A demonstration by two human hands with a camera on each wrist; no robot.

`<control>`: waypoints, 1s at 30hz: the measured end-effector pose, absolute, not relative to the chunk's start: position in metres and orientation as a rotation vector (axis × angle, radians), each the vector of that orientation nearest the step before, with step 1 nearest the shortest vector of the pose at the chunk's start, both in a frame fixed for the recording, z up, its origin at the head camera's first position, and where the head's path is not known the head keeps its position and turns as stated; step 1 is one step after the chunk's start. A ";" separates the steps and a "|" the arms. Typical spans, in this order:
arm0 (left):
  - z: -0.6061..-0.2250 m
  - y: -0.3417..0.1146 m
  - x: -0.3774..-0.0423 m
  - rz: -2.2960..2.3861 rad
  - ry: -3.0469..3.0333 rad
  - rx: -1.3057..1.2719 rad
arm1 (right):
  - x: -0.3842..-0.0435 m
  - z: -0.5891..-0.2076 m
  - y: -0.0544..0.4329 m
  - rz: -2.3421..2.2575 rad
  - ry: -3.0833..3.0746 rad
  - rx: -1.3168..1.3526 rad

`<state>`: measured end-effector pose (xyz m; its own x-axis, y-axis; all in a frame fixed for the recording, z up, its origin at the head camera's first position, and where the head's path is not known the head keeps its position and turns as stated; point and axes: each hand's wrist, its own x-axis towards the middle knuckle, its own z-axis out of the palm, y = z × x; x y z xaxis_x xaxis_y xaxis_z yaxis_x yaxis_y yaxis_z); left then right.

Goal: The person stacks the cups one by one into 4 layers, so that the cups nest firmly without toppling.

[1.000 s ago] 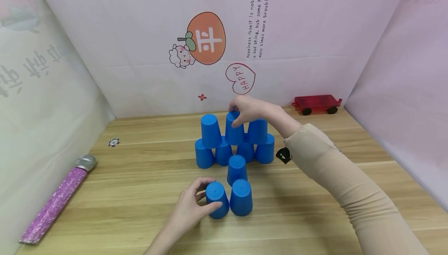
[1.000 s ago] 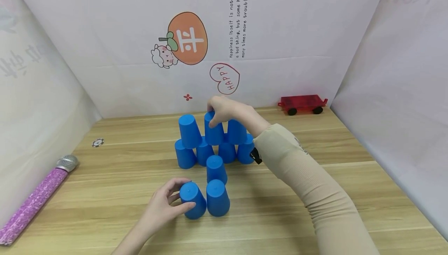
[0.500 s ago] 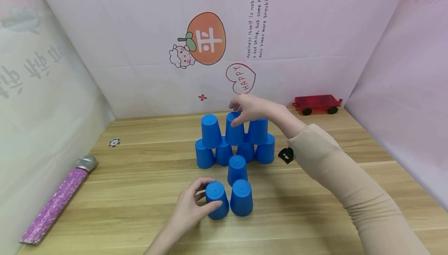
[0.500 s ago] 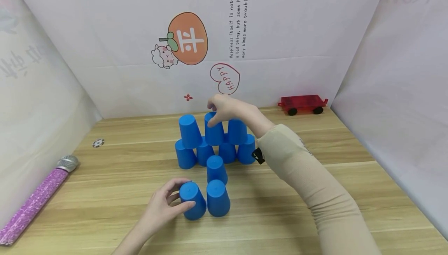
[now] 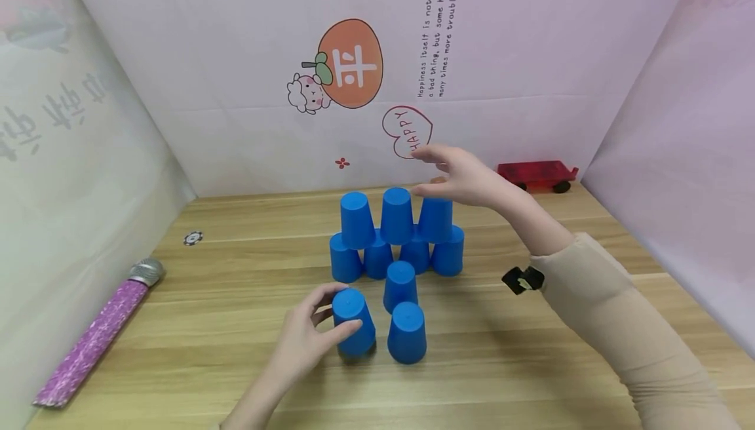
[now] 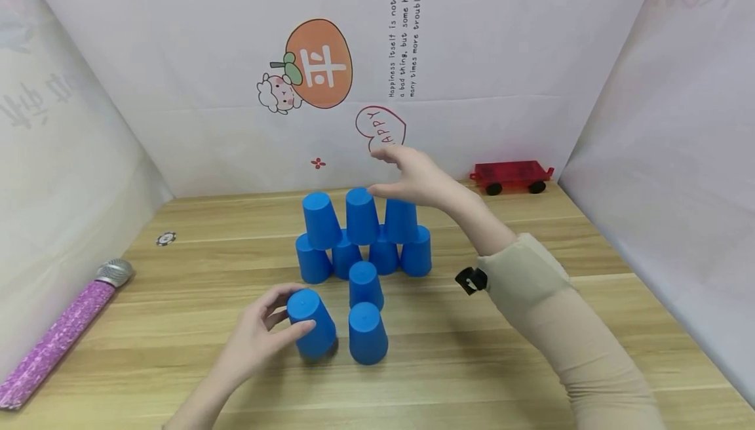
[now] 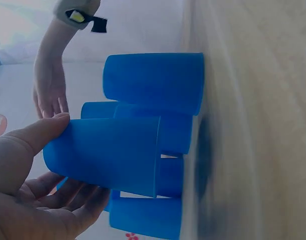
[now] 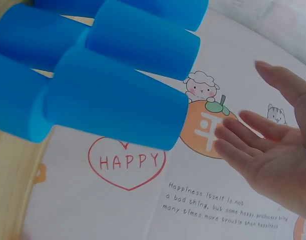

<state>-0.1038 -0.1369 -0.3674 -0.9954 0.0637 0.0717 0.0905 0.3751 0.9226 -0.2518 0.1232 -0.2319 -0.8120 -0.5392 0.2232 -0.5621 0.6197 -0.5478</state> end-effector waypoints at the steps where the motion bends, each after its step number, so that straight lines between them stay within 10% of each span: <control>1: -0.365 -0.138 -0.105 -1.731 -2.575 -0.146 | -0.249 -0.234 0.127 1.011 -2.772 0.926; 30: -0.260 -0.162 -0.158 -1.446 -2.479 -0.386 | -0.163 -0.317 0.179 1.413 -2.669 0.827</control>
